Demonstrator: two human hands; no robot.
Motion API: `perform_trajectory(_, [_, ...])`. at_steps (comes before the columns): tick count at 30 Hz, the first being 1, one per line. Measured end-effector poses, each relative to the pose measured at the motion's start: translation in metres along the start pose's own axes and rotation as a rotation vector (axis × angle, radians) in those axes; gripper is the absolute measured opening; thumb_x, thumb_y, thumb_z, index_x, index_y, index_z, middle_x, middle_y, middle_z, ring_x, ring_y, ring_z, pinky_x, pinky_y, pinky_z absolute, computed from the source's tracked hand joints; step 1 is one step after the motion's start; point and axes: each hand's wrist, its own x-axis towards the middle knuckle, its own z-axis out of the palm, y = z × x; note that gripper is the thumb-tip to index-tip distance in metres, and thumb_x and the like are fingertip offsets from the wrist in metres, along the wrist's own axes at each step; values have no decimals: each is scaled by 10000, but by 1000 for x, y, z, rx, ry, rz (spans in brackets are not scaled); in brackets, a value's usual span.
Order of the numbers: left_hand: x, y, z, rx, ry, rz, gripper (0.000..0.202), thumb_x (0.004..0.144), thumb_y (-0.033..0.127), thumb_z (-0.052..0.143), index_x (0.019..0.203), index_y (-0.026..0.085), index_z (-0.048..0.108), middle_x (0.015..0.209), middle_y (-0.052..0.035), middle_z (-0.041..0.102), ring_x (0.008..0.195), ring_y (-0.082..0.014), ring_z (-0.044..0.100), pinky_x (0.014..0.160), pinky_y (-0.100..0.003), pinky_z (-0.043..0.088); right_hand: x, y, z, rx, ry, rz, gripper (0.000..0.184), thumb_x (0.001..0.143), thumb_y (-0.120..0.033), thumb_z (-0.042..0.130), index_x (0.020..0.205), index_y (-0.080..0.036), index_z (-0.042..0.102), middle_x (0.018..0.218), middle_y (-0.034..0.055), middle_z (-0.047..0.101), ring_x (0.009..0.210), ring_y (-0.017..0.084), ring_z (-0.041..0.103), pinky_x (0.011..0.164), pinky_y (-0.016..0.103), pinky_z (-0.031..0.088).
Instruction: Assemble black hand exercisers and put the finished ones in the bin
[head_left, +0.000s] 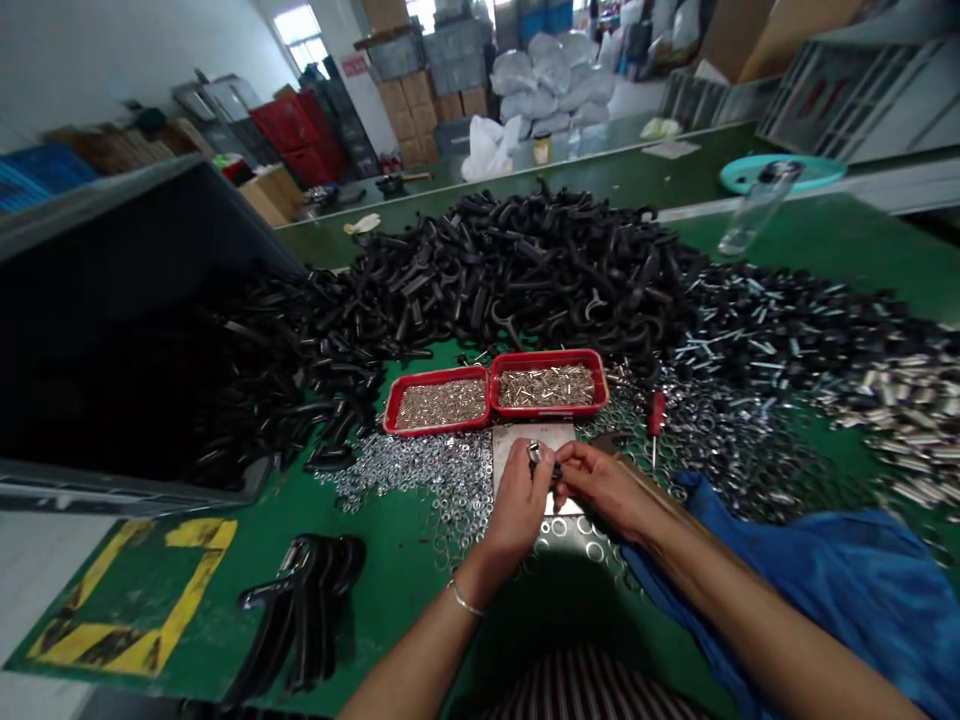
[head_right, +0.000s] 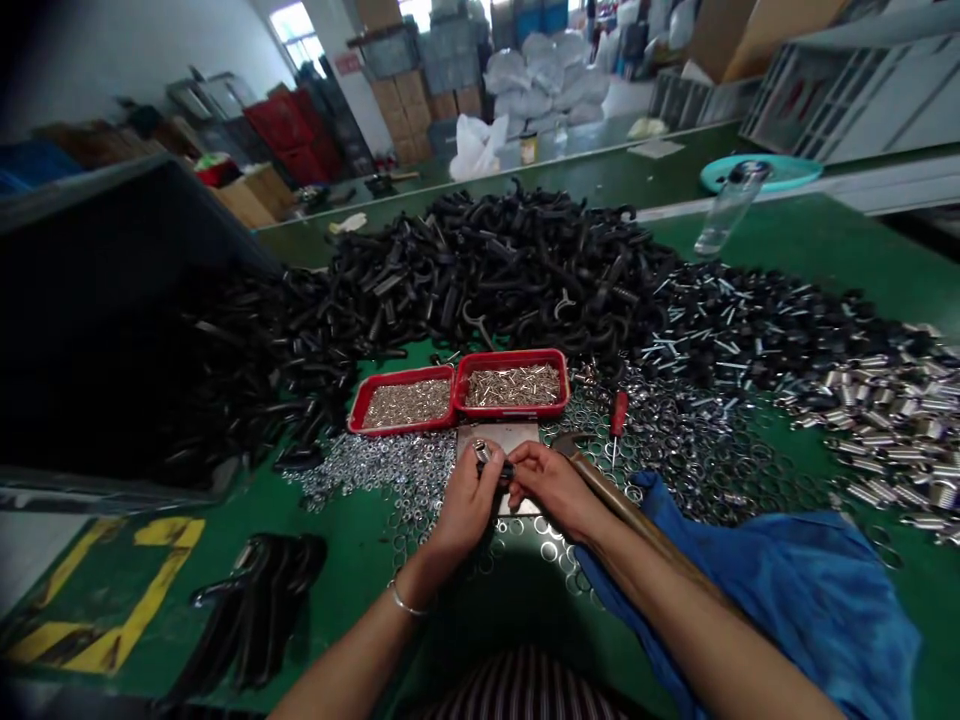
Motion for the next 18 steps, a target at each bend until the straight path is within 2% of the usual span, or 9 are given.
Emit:
perform_trajectory(6, [5, -6, -3, 71, 24, 28, 261, 1004, 436, 418, 970, 203, 530, 971, -66, 565, 942, -216, 535, 895, -352, 378, -5, -15, -4, -42, -125, 37, 356, 793, -375, 772, 1018, -190, 568, 888, 11, 692, 782, 155, 697, 827, 363, 548])
perform_trajectory(8, [4, -5, -5, 65, 26, 27, 259, 1003, 437, 420, 978, 203, 527, 969, -65, 567, 934, -213, 535, 893, -352, 379, -7, -18, -1, -135, -110, 26, 332, 803, -370, 754, 1014, -189, 574, 901, 17, 687, 776, 161, 699, 815, 369, 559])
perform_trajectory(10, [2, -4, -8, 37, 34, 15, 262, 1000, 444, 423, 971, 205, 526, 961, -59, 575, 918, -209, 537, 878, -345, 386, -10, -17, 4, -322, -22, -95, 266, 844, -375, 700, 1007, -196, 589, 868, 23, 685, 750, 176, 690, 774, 382, 571])
perform_trajectory(13, [1, -3, -13, -10, 37, -33, 274, 989, 463, 439, 954, 206, 530, 920, -43, 585, 869, -196, 538, 841, -328, 401, -12, -11, 11, -763, 85, -463, 194, 907, -311, 620, 1072, -210, 645, 967, 78, 693, 901, 232, 668, 864, 449, 552])
perform_trajectory(15, [1, -4, -16, -60, 21, -60, 280, 982, 473, 451, 964, 207, 536, 918, -35, 594, 855, -187, 544, 824, -315, 412, -12, -5, 14, -981, 104, -679, 240, 943, -267, 573, 1165, -228, 658, 1076, 106, 671, 1024, 255, 626, 939, 476, 518])
perform_trajectory(16, [1, -6, -17, -91, 18, -71, 282, 977, 477, 459, 971, 207, 539, 922, -33, 598, 856, -182, 549, 821, -308, 418, -11, -2, 15, -1038, 119, -741, 270, 959, -259, 551, 1208, -237, 653, 1091, 111, 655, 1040, 257, 611, 939, 476, 517])
perform_trajectory(18, [1, -10, -17, -155, 35, -100, 284, 964, 485, 485, 979, 207, 543, 923, -27, 601, 864, -175, 557, 819, -295, 428, -8, 4, 18, -1094, 185, -779, 307, 972, -257, 535, 1258, -253, 645, 1058, 104, 619, 999, 247, 597, 885, 453, 536])
